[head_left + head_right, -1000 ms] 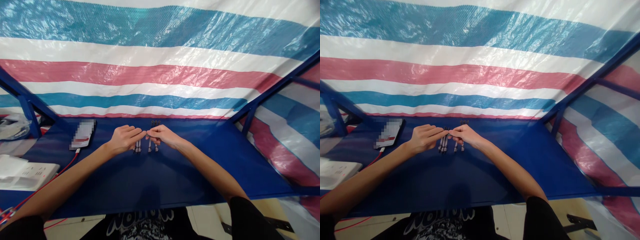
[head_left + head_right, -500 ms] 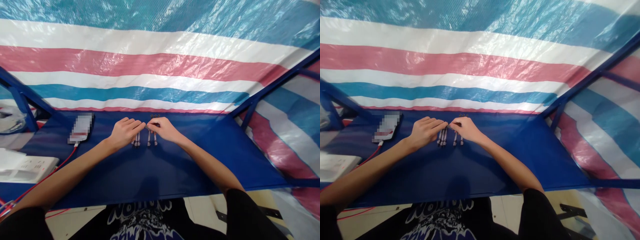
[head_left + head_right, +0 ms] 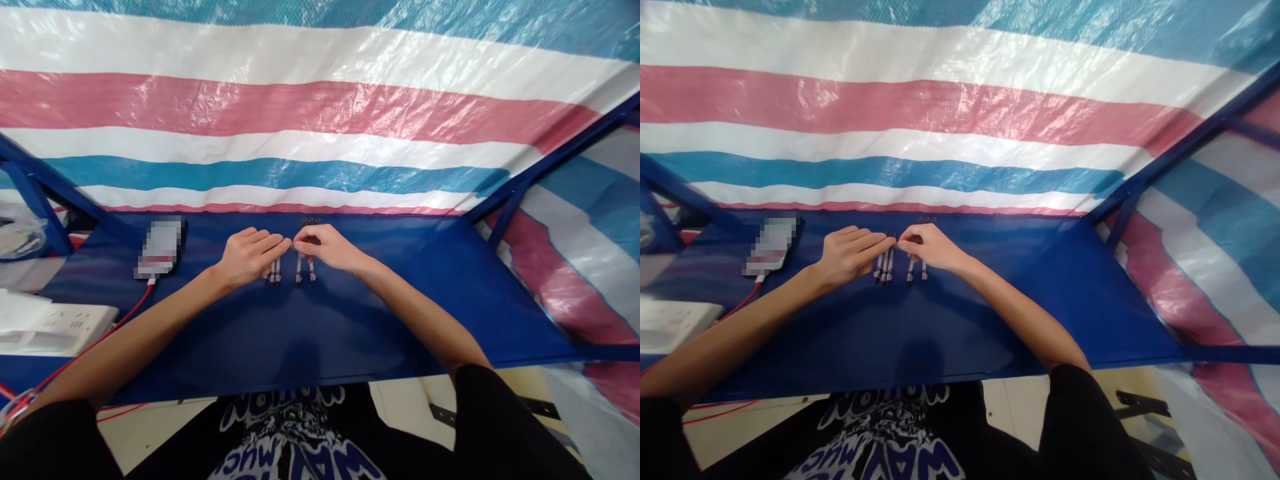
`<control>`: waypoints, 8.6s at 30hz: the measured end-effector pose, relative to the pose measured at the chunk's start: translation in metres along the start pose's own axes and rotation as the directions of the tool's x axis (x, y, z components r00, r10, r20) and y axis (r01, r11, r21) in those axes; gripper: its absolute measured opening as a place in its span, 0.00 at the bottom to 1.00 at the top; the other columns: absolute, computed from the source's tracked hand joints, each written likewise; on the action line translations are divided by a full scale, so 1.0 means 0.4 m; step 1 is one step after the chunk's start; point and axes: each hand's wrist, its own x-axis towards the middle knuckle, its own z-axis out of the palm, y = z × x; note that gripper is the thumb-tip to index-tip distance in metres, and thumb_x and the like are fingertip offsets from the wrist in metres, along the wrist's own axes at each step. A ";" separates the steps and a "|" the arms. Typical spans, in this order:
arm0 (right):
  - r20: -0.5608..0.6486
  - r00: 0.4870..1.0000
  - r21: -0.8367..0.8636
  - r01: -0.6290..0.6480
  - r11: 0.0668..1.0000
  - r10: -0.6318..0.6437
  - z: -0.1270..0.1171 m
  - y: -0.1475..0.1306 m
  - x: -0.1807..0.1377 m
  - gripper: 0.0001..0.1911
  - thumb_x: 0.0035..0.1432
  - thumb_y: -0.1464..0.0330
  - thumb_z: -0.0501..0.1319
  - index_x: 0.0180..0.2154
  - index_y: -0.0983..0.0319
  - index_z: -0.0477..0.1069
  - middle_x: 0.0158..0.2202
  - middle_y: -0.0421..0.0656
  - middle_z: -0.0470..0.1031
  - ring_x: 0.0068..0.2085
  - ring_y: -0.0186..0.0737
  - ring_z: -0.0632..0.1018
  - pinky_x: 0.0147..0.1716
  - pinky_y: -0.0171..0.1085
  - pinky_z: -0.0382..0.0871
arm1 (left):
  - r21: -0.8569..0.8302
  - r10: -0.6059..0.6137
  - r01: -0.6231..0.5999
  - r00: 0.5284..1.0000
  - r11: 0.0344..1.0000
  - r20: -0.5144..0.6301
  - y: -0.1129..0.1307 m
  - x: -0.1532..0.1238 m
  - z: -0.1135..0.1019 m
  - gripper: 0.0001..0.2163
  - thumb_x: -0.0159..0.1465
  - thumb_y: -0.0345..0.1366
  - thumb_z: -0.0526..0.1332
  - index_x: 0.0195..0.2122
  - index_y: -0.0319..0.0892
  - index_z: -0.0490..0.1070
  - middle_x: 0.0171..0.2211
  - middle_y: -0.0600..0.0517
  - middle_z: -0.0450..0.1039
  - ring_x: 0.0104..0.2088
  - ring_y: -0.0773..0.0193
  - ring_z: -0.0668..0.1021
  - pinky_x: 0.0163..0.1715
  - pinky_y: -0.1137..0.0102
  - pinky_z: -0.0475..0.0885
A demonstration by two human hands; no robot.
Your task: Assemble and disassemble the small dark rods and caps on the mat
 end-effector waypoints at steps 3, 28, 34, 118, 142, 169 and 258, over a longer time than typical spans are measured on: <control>-0.011 1.000 -0.021 -0.008 1.000 0.008 0.002 0.001 0.001 0.09 0.59 0.64 0.59 0.33 0.64 0.70 0.25 0.39 0.71 0.25 0.32 0.73 0.27 0.33 0.67 | -0.033 -0.012 0.012 1.000 0.999 -0.001 0.002 -0.003 0.005 0.13 0.65 0.29 0.49 0.40 0.42 0.73 0.33 0.52 0.78 0.26 0.69 0.73 0.23 0.70 0.57; -0.218 0.955 -0.341 0.117 0.933 -0.199 0.037 -0.014 -0.005 0.00 0.56 0.72 0.57 0.32 0.62 0.66 0.31 0.41 0.69 0.32 0.36 0.70 0.34 0.36 0.63 | -0.147 -0.304 0.328 0.938 0.933 0.169 0.020 0.010 -0.006 0.13 0.63 0.27 0.51 0.35 0.43 0.76 0.27 0.54 0.75 0.26 0.70 0.74 0.24 0.76 0.64; -0.221 0.924 -0.423 0.198 0.884 -0.313 0.046 -0.016 -0.009 0.03 0.56 0.75 0.57 0.32 0.61 0.64 0.31 0.41 0.68 0.34 0.37 0.69 0.35 0.37 0.63 | -0.189 -0.409 0.459 0.877 0.868 0.252 0.024 0.009 -0.008 0.13 0.64 0.30 0.52 0.35 0.44 0.77 0.26 0.54 0.75 0.26 0.70 0.74 0.23 0.77 0.62; 0.163 0.985 0.289 -0.105 0.952 0.059 -0.011 -0.009 -0.001 0.20 0.64 0.57 0.54 0.27 0.65 0.69 0.15 0.34 0.59 0.19 0.29 0.64 0.24 0.31 0.59 | -0.143 -0.127 0.135 0.990 0.981 0.062 -0.016 0.007 0.003 0.09 0.68 0.35 0.55 0.42 0.41 0.73 0.34 0.51 0.77 0.31 0.67 0.76 0.31 0.72 0.70; 0.194 0.979 -0.074 -0.046 0.996 0.059 -0.006 0.078 0.036 0.17 0.62 0.61 0.53 0.27 0.65 0.69 0.18 0.35 0.64 0.20 0.29 0.67 0.26 0.31 0.61 | -0.157 -0.231 0.233 0.972 0.960 0.031 0.036 -0.080 0.129 0.10 0.69 0.37 0.54 0.40 0.40 0.73 0.29 0.52 0.76 0.27 0.68 0.73 0.29 0.72 0.66; 0.093 0.992 -0.321 0.112 0.940 -0.087 -0.007 0.058 0.024 0.18 0.61 0.60 0.55 0.26 0.64 0.74 0.22 0.38 0.66 0.24 0.30 0.63 0.26 0.33 0.52 | -0.177 -0.217 0.198 0.971 0.964 -0.096 0.040 -0.098 0.127 0.05 0.66 0.33 0.58 0.40 0.40 0.71 0.28 0.52 0.76 0.26 0.69 0.75 0.28 0.74 0.68; 0.469 0.880 0.143 -0.152 0.978 0.068 0.029 0.017 -0.002 0.22 0.67 0.54 0.45 0.27 0.60 0.55 0.19 0.31 0.49 0.18 0.27 0.53 0.18 0.29 0.53 | 0.035 0.089 -0.084 0.975 0.996 -0.204 0.006 -0.070 0.064 0.05 0.64 0.33 0.55 0.37 0.41 0.69 0.20 0.56 0.68 0.19 0.69 0.67 0.20 0.69 0.57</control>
